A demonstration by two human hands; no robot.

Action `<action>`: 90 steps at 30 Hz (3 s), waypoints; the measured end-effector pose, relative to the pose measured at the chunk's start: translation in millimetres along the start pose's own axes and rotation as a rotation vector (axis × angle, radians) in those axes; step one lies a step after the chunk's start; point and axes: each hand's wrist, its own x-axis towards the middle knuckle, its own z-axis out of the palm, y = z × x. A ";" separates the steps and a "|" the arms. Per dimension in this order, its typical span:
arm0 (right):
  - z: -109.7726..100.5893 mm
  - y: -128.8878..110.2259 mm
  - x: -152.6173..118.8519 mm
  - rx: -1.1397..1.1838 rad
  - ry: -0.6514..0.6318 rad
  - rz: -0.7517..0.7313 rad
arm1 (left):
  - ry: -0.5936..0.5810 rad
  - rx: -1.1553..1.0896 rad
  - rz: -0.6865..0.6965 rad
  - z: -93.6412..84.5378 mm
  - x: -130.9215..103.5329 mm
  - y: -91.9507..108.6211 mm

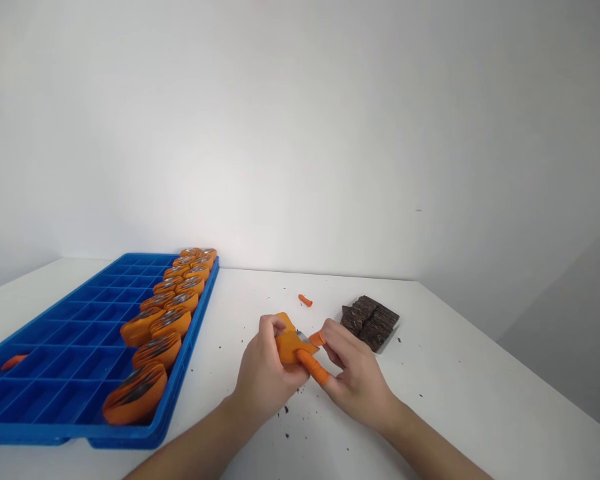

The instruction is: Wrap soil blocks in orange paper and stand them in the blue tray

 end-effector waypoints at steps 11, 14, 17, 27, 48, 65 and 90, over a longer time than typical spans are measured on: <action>1.6 1.9 -0.9 0.024 0.028 -0.063 | 0.128 0.192 0.318 0.0 -5.6 4.8; 1.9 2.4 0.0 0.021 0.032 -0.064 | 0.100 0.147 0.336 -1.1 -5.1 5.2; 1.8 1.4 1.7 0.014 0.055 -0.068 | 0.091 0.118 0.396 -3.8 -3.6 7.1; 2.1 3.4 2.8 0.025 0.075 -0.118 | 0.086 0.109 0.418 -5.7 -0.3 6.7; -2.8 3.1 1.2 -0.012 0.065 -0.113 | 0.024 -0.043 0.474 -12.3 -2.1 12.1; -1.6 5.5 0.3 0.033 0.040 -0.136 | 0.078 -0.010 0.537 -10.9 0.6 7.8; -1.8 12.9 -0.2 -0.011 0.012 0.019 | 0.099 0.072 0.562 -14.3 7.0 6.6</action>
